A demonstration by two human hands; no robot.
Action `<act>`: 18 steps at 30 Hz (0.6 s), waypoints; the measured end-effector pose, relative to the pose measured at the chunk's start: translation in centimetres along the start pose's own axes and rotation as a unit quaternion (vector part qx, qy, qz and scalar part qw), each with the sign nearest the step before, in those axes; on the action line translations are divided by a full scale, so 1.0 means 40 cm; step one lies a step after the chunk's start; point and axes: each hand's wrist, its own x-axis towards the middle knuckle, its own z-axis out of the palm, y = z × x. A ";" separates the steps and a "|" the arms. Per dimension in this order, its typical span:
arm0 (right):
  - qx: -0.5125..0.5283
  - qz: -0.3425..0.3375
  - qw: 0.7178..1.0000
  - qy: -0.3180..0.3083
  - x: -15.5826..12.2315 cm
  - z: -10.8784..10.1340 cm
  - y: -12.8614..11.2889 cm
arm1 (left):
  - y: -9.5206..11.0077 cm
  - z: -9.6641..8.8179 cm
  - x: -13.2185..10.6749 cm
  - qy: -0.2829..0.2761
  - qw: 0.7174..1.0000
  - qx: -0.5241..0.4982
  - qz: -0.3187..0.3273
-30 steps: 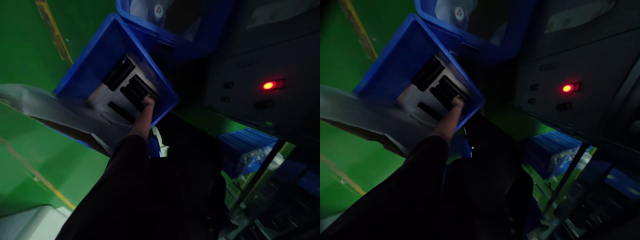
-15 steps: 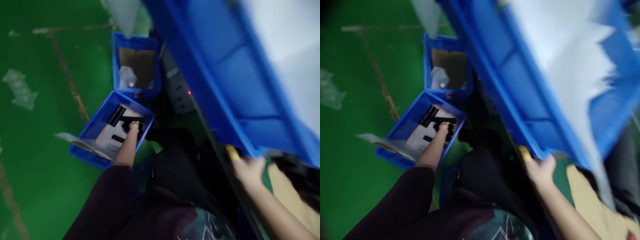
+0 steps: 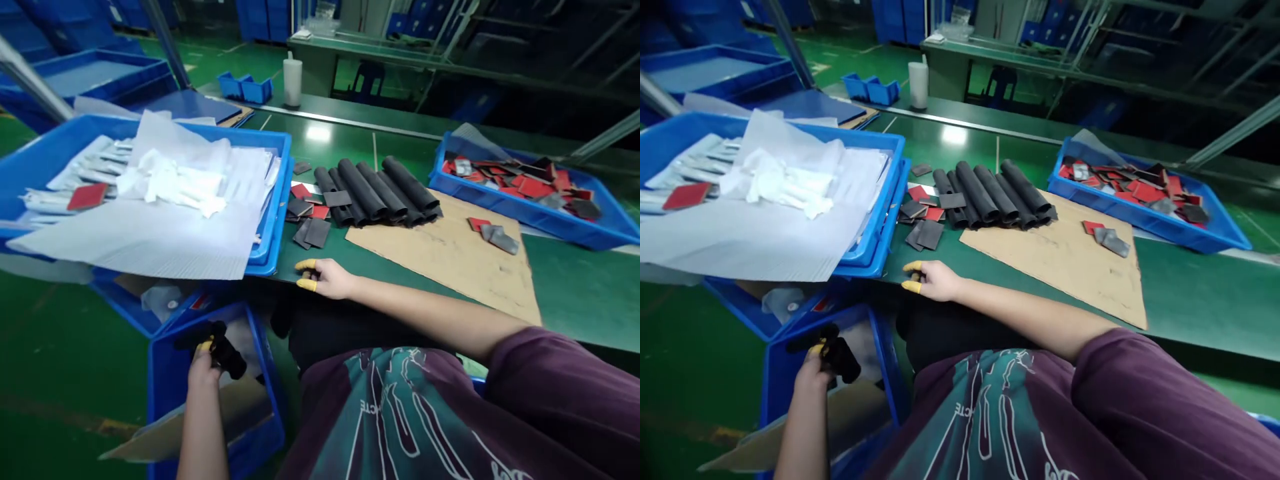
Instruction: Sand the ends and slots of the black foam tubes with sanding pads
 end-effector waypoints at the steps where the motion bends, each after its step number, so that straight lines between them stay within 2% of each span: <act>1: 0.002 0.001 1.000 0.014 -0.023 -0.024 0.009 | 0.014 0.011 -0.024 0.003 1.000 0.000 -0.008; 5: 0.010 0.009 0.997 0.082 -0.101 -0.118 0.046 | 0.073 0.052 -0.134 -0.013 1.000 0.006 -0.020; 9: 0.028 0.027 0.989 0.139 -0.173 -0.167 0.076 | 0.099 0.075 -0.243 -0.047 0.998 0.039 -0.016; 14: 0.024 0.061 0.983 0.172 -0.248 -0.198 0.093 | 0.069 0.067 -0.352 -0.052 0.997 0.064 -0.004; 18: -0.011 0.098 0.975 0.200 -0.260 -0.256 0.094 | 0.029 0.037 -0.456 -0.043 0.997 0.053 0.020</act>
